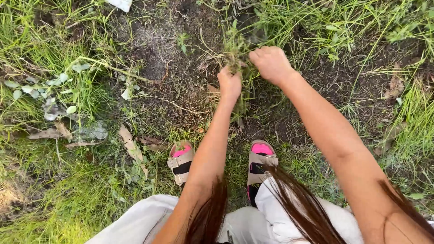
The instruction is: The person repeatedly pulls weeds and grass by hand from a small patch of soil in a garden. They gather the removed vegetation into a pile and continue clearing the area throughout the clip.
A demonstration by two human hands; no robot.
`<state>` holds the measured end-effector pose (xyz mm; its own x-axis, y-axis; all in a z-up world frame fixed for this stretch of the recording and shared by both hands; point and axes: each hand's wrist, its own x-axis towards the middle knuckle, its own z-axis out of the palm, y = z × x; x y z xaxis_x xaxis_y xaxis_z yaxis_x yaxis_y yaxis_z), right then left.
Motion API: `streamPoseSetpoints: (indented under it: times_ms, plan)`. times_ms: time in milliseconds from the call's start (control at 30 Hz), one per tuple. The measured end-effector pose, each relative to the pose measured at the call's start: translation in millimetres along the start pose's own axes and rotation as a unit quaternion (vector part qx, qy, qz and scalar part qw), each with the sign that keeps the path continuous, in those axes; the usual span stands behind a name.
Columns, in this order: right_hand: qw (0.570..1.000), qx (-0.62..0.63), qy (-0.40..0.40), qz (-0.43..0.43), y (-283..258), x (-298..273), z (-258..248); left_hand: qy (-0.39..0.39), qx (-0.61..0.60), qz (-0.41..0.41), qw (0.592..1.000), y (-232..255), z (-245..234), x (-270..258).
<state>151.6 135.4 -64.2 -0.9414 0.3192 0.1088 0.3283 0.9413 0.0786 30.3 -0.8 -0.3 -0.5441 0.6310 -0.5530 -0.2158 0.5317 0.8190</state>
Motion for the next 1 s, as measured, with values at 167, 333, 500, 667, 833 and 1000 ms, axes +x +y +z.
streamPoseSetpoints:
  times_ms: [167,333,500,667,833,1000]
  plan:
    - [0.999,0.006,0.001,0.046,-6,-34,-13,-0.040,0.010,0.029,0.999,-52,26,20]
    - [0.998,0.005,0.037,0.057,-15,-37,-21,-0.057,0.031,-0.010,0.998,-39,27,9]
    - [0.990,0.032,-0.034,0.131,-31,-40,-45,-0.056,-0.001,-0.051,0.997,-25,20,8]
    - [0.985,0.040,-0.059,0.157,-42,-47,-66,-0.058,-0.025,-0.072,0.995,5,18,-16]
    - [0.980,0.065,-0.062,0.178,-50,-55,-87,-0.075,-0.001,-0.052,0.996,-22,24,-8]
    - [0.970,0.094,-0.094,0.203,-71,-65,-83,-0.076,0.051,-0.069,0.993,-8,26,-8]
